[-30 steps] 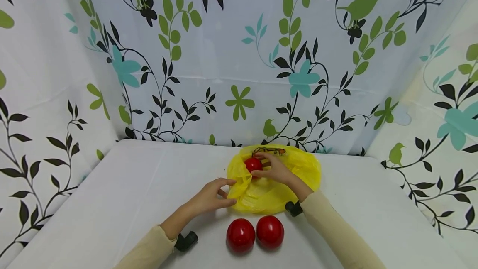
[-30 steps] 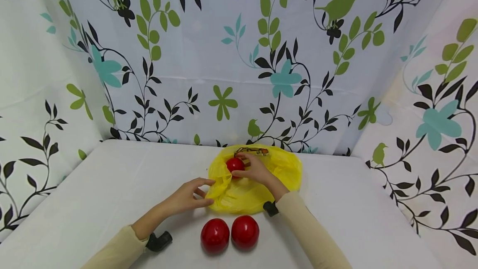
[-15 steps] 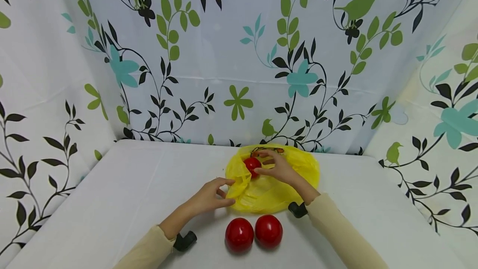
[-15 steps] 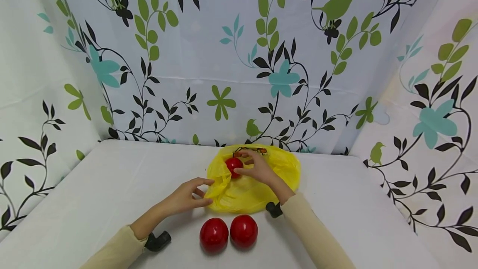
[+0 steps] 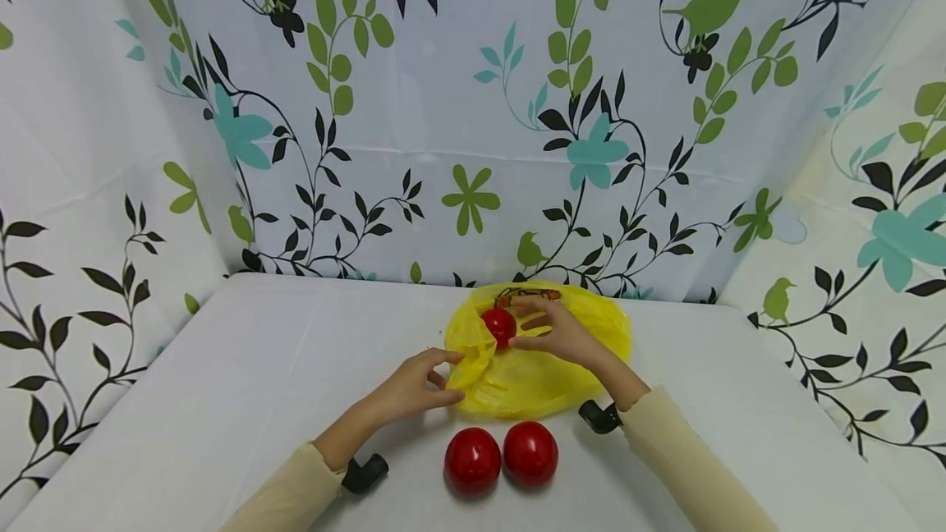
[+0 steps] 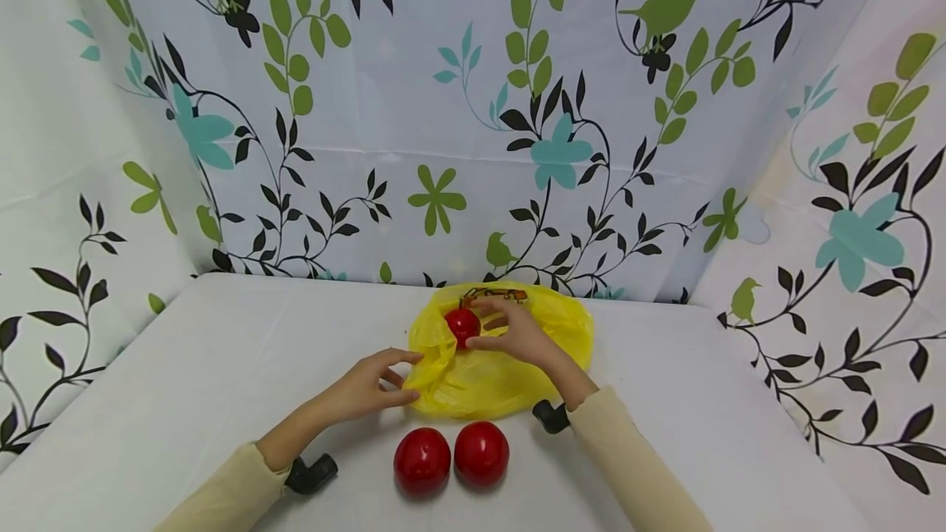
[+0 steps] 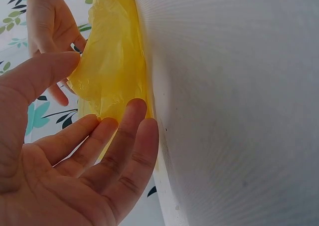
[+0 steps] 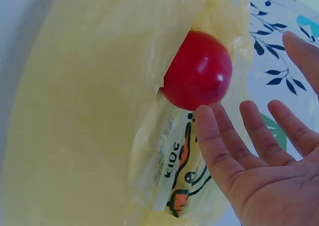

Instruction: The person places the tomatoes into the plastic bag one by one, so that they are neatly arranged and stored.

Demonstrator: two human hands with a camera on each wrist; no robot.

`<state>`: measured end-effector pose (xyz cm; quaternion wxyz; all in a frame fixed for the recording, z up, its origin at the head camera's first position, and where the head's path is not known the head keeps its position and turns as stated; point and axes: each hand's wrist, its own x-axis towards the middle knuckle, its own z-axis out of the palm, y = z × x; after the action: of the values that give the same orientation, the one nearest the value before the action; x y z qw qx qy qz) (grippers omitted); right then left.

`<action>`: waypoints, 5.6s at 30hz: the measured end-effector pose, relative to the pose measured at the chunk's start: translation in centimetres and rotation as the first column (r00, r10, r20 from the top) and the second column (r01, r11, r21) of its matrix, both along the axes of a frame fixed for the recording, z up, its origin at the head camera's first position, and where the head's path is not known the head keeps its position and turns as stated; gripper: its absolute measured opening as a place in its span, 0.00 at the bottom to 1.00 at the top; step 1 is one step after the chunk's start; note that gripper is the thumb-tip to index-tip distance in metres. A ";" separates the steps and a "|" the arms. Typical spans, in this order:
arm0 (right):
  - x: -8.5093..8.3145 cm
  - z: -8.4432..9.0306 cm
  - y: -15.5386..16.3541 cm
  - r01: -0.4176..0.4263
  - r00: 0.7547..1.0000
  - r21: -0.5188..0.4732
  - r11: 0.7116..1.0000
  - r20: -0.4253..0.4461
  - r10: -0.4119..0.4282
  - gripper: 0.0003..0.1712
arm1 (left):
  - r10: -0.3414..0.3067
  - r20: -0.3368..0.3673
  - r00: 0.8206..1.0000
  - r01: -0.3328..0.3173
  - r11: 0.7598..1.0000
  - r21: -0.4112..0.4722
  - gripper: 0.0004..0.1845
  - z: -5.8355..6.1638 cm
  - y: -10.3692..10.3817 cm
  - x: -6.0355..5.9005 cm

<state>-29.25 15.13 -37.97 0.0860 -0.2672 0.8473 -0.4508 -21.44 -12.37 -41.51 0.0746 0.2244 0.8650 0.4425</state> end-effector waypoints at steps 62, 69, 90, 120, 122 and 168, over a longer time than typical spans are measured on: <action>10.5 -2.5 3.1 -0.250 0.955 -0.053 0.967 0.154 0.255 0.25 | 0.004 0.021 1.000 -0.004 1.000 0.002 0.32 0.0 0.1 -0.1; 10.8 -2.8 2.9 -0.252 0.948 -0.046 0.967 0.189 0.256 0.26 | -0.006 0.012 1.000 0.006 1.000 0.000 0.32 0.0 0.1 0.0; 11.0 -3.3 3.3 -0.250 0.931 0.022 0.968 0.279 0.234 0.36 | -0.002 0.001 1.000 0.002 1.000 -0.009 0.32 -0.4 0.1 -0.3; 10.9 -3.0 3.3 -0.243 0.960 -0.046 0.969 0.128 0.247 0.34 | -0.018 0.013 1.000 0.018 1.000 -0.005 0.32 -0.3 0.0 -0.3; 10.7 -2.9 3.4 -0.237 0.964 -0.046 0.970 0.116 0.241 0.34 | -0.020 0.004 1.000 0.020 1.000 -0.008 0.32 -0.2 -0.1 -0.2; 4.1 1.2 5.1 0.051 0.999 -0.047 0.998 0.003 -0.051 0.36 | -0.044 0.010 0.999 0.044 0.999 -0.001 0.31 -0.2 -0.1 -0.2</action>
<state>-25.16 20.24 -36.79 0.0687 -0.2473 0.8428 -0.4730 -21.61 -12.46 -41.70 0.0886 0.2410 0.8599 0.4413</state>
